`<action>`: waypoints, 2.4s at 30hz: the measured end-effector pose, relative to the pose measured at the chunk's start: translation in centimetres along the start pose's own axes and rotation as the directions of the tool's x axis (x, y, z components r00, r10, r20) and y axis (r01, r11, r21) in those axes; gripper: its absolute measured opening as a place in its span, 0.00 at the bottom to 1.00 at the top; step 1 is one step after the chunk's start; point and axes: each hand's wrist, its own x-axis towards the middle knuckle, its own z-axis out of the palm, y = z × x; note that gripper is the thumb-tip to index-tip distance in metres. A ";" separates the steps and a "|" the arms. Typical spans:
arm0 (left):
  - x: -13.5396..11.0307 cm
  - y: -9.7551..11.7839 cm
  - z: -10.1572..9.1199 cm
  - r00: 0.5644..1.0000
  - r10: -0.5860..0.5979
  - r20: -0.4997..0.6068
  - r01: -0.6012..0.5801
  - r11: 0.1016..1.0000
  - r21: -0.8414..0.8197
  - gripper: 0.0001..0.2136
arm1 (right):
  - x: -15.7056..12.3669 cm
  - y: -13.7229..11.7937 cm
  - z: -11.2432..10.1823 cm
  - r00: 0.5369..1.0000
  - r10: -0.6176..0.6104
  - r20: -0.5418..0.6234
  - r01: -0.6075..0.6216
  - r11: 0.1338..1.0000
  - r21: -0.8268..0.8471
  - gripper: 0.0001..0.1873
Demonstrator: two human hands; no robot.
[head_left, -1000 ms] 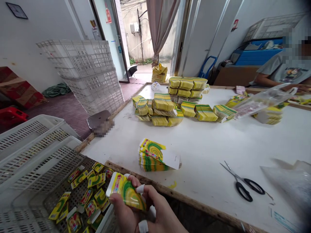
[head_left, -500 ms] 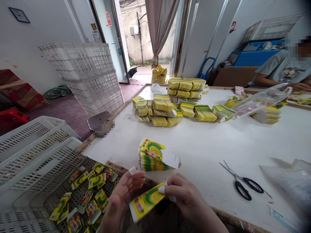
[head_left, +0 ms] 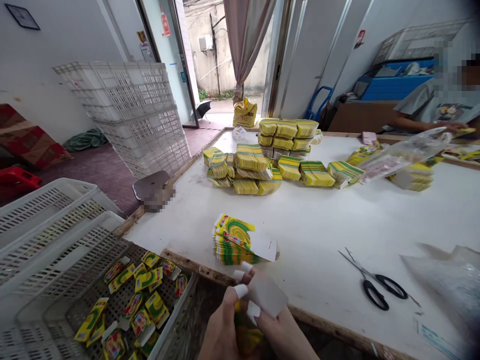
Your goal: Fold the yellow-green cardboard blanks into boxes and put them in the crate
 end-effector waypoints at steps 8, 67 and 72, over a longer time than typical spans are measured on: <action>0.2 0.0 0.7 0.996 -0.035 -0.080 0.035 0.999 -0.002 0.24 | 0.0 -0.2 0.1 0.951 -0.208 0.228 0.263 0.933 -0.245 0.29; 1.3 -2.1 -1.5 0.873 -0.476 -0.110 0.100 0.395 -0.913 0.19 | 7.1 -0.6 -1.0 0.945 -0.301 -0.127 0.141 0.726 -0.673 0.28; 0.7 -1.7 -1.7 0.873 -0.421 -0.248 -0.084 0.371 -0.925 0.21 | 2.7 0.1 1.9 0.974 -0.148 0.172 0.189 0.950 -0.249 0.36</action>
